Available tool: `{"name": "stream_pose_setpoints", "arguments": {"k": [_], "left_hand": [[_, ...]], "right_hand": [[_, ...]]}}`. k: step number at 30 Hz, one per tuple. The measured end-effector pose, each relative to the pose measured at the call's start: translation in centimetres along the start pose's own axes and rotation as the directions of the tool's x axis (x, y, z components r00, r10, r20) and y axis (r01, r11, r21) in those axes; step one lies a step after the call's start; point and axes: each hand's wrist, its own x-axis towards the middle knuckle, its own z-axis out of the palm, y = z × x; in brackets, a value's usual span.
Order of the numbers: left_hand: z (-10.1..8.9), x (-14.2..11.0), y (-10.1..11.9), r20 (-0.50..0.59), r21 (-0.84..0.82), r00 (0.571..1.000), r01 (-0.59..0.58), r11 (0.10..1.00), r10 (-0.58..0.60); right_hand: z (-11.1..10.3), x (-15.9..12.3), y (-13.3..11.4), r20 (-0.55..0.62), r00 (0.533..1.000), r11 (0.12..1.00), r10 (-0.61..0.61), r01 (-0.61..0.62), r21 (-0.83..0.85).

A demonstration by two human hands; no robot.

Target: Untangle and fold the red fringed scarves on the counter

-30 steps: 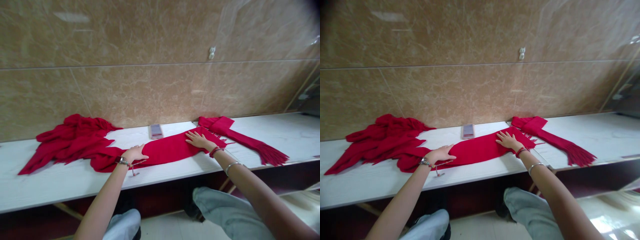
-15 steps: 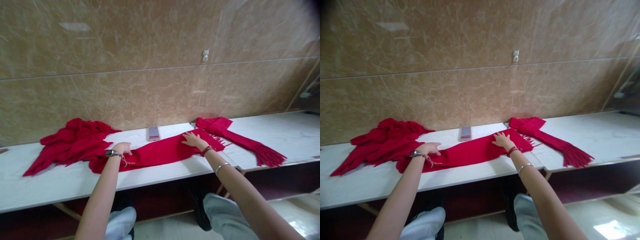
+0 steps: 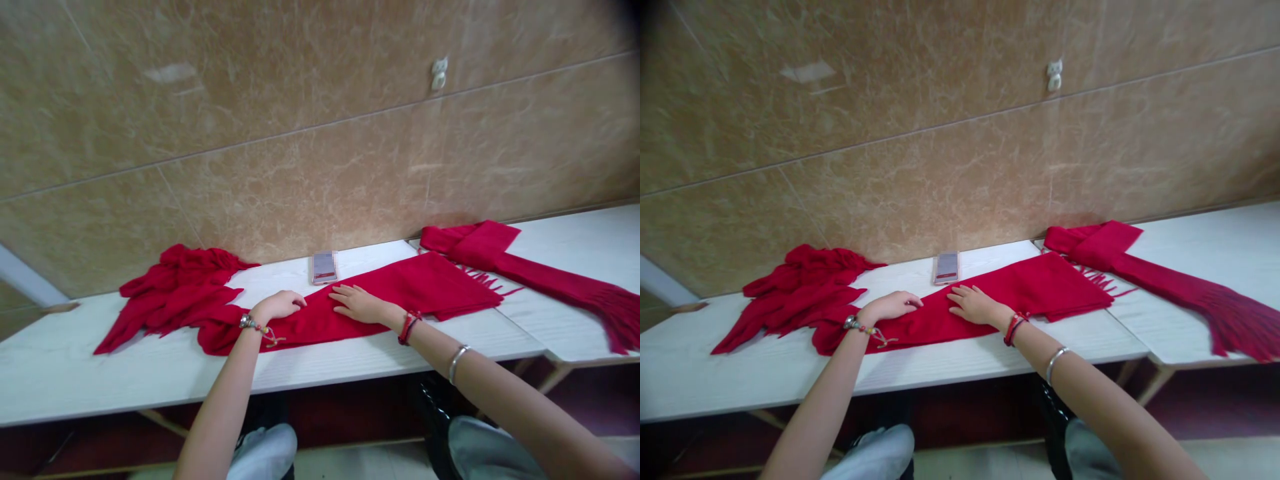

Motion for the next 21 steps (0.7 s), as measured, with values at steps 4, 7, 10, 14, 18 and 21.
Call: {"name": "stream_pose_setpoints", "arguments": {"k": [4,7,10,14,18,21], "left_hand": [[1.1,0.3,-0.4,-0.098,0.073,0.989,0.120,0.990,-0.113],[1.7,1.3,-0.5,-0.147,0.107,0.975,0.182,0.977,-0.165],[1.7,2.2,-0.4,-0.149,0.114,0.967,0.227,0.967,-0.209],[1.0,2.8,-0.6,-0.140,0.111,0.958,0.266,0.958,-0.250],[0.1,2.9,-1.2,-0.233,0.105,0.928,0.322,0.941,-0.292],[0.0,3.1,-1.4,-0.252,0.085,0.923,0.321,0.943,-0.291]], "right_hand": [[0.4,-0.1,0.3,0.008,1.000,1.000,0.012,-0.012,0.019],[0.4,-0.1,0.2,0.002,1.000,1.000,0.014,-0.014,0.016],[0.3,-0.2,0.1,-0.002,1.000,1.000,0.015,-0.015,0.001],[0.4,-0.3,0.1,-0.010,1.000,1.000,0.007,-0.007,-0.011],[0.6,-0.3,0.2,-0.017,1.000,1.000,-0.003,0.003,0.000],[0.6,-0.4,0.3,-0.025,1.000,1.000,-0.002,0.002,0.012]]}}
